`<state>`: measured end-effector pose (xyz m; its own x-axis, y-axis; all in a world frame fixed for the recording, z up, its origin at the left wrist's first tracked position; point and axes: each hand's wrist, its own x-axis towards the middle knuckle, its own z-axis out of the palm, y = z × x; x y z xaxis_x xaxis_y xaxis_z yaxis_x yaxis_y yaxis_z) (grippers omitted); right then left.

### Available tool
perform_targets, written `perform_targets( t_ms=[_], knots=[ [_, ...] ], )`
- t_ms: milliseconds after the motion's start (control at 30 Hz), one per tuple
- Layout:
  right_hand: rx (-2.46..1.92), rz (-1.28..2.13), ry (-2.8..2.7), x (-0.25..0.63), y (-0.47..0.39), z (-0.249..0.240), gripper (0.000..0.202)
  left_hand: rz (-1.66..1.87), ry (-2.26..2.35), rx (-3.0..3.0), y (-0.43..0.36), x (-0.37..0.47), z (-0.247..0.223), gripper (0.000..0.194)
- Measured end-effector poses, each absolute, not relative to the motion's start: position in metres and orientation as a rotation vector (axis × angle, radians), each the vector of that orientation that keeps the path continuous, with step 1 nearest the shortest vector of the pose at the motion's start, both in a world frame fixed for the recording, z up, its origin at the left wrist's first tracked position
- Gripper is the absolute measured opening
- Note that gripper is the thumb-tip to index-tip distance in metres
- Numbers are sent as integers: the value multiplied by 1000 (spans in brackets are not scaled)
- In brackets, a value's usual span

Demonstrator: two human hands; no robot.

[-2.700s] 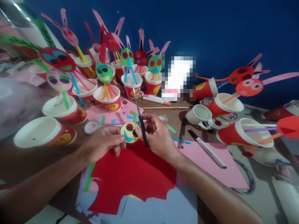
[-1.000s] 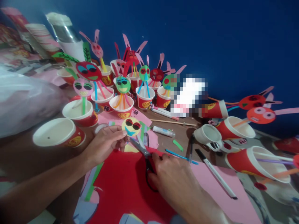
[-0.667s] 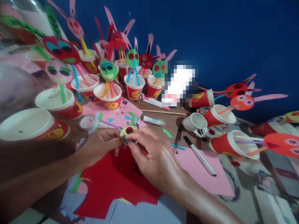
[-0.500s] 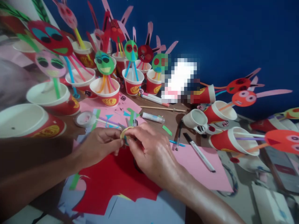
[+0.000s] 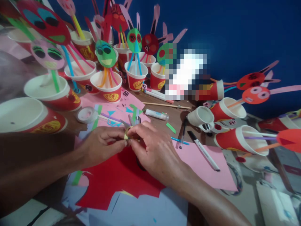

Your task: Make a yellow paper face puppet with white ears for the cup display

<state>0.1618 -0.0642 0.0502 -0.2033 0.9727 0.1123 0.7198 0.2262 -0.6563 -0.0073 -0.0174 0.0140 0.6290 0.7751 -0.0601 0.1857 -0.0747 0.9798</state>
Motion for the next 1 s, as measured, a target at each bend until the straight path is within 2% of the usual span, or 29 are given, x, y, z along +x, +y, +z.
perform_targets(
  t_ms=[300, 533, 633, 800, 1000],
  knots=[
    [-1536, 656, -1977, 160, -64, 48, 16, 529, 829, 1491, -16, -7, 11, 18],
    [-1664, 501, -2032, 175, -58, 53, 6, 601, 993, 1130, 0, -7, 16, 16],
    [-1877, 381, -2326, 180, -56, 50, 10, 680, 1014, 1098, 6, -12, 18, 19],
    [-2090, 238, -2579, 177, -58, 47, 32, 730, 1022, 1099, 10, -17, 25, 20],
    [-2084, 143, -2709, 172, -68, 47, 31, 823, 986, 995, 14, -18, 28, 19]
  ],
)
